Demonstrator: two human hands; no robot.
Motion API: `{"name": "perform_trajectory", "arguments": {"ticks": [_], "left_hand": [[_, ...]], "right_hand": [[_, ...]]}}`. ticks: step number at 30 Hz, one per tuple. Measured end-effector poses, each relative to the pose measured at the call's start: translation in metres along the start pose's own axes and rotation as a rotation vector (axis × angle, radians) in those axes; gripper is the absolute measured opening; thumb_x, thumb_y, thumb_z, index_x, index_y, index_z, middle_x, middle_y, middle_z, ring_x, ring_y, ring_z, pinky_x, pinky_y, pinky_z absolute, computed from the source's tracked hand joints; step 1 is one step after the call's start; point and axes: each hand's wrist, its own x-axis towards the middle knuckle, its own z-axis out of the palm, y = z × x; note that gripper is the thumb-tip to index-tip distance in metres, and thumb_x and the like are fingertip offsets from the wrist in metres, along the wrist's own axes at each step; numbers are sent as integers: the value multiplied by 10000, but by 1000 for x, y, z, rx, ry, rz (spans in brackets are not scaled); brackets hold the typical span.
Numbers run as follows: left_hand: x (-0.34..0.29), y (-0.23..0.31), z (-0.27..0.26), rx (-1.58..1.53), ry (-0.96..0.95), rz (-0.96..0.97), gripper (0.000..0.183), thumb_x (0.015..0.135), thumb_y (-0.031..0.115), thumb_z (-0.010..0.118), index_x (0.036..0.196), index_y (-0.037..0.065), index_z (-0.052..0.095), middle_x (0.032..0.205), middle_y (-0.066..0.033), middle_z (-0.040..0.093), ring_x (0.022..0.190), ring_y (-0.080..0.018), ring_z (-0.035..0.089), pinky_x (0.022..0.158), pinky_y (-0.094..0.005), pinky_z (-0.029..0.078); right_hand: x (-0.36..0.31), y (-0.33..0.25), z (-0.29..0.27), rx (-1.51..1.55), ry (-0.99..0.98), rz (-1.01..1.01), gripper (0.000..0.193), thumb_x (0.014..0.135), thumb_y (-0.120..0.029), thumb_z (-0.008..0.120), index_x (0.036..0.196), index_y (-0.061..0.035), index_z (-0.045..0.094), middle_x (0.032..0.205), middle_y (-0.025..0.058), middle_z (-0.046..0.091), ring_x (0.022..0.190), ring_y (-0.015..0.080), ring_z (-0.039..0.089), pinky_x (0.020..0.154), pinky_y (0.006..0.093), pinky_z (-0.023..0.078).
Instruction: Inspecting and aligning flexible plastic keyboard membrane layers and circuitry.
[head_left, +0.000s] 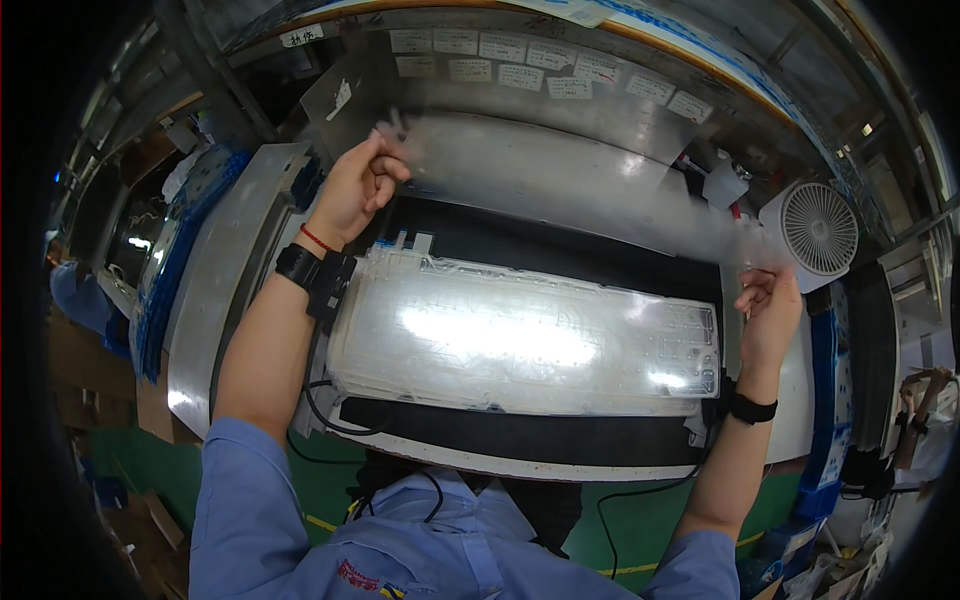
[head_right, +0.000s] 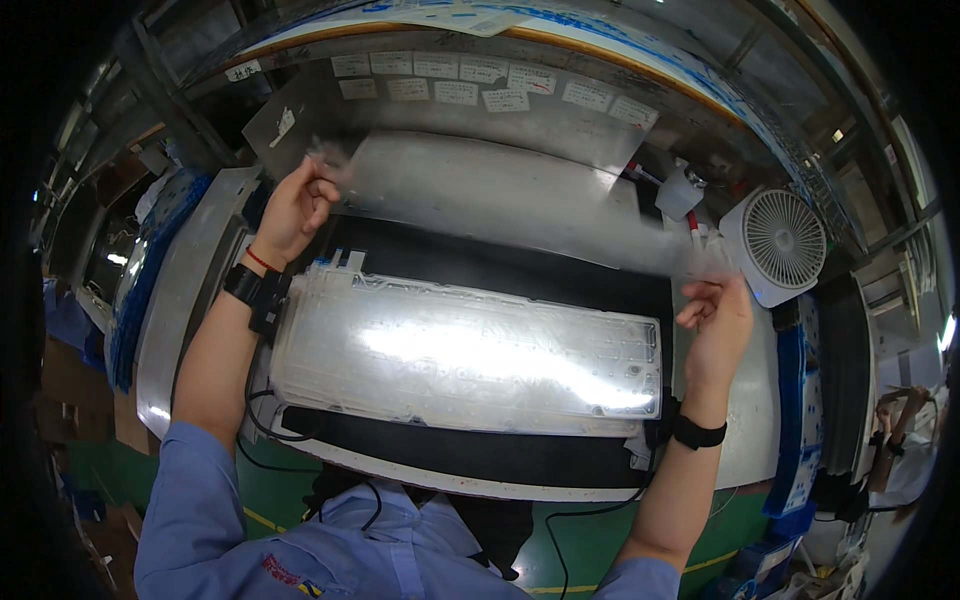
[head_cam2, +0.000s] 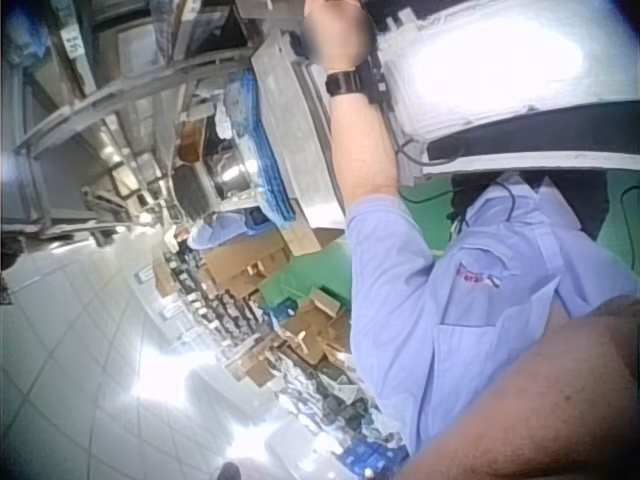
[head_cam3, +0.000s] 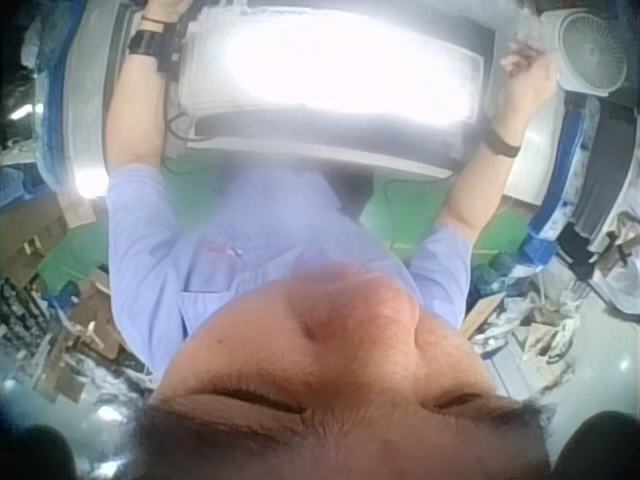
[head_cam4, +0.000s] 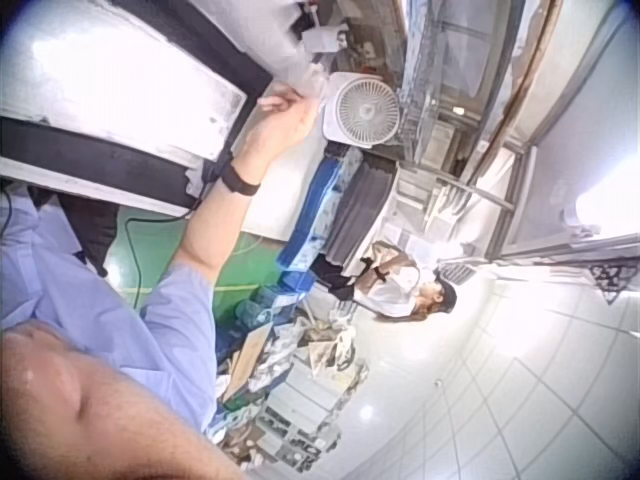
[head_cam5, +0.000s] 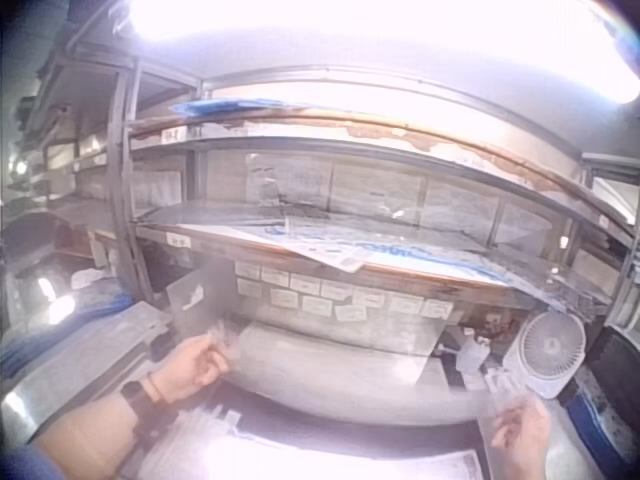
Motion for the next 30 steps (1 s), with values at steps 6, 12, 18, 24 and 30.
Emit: {"name": "perform_trajectory", "arguments": {"ticks": [6,12,18,24,30], "left_hand": [[1,-2,14,158,114,-18,241,975,266,479,1026,57,588,879,-24,633,624,-33,495,477,-153,344],[4,-5,11,420,85,-126,199,964,218,509,1068,55,557,907,-7,622,645,-12,486,507,-147,360],[4,-6,10,291,66,-145,183,975,192,491,1061,40,546,911,-22,609,593,-9,449,513,-140,356],[10,-13,-13,162,138,-95,276,983,188,474,1192,12,504,981,-49,609,677,-26,480,610,-150,407],[11,-14,-4,84,260,-81,414,985,201,460,1329,-17,388,1153,-129,578,869,-105,581,792,-221,489]], "right_hand": [[5,9,-5,-92,-69,-35,218,941,-92,537,1130,18,543,786,38,601,625,45,497,554,177,415],[1,4,0,-142,-168,-36,472,912,-15,539,1357,18,385,833,28,591,610,45,491,559,192,434],[2,6,-1,-145,-176,-30,444,920,-41,534,1342,7,403,851,24,594,629,48,520,552,179,430],[1,3,1,-242,-98,32,416,931,-165,558,1304,-14,455,890,17,608,664,54,533,586,174,428],[2,14,-3,-507,-228,75,320,917,-193,586,1185,-19,559,876,19,614,728,76,545,664,215,427]]}}
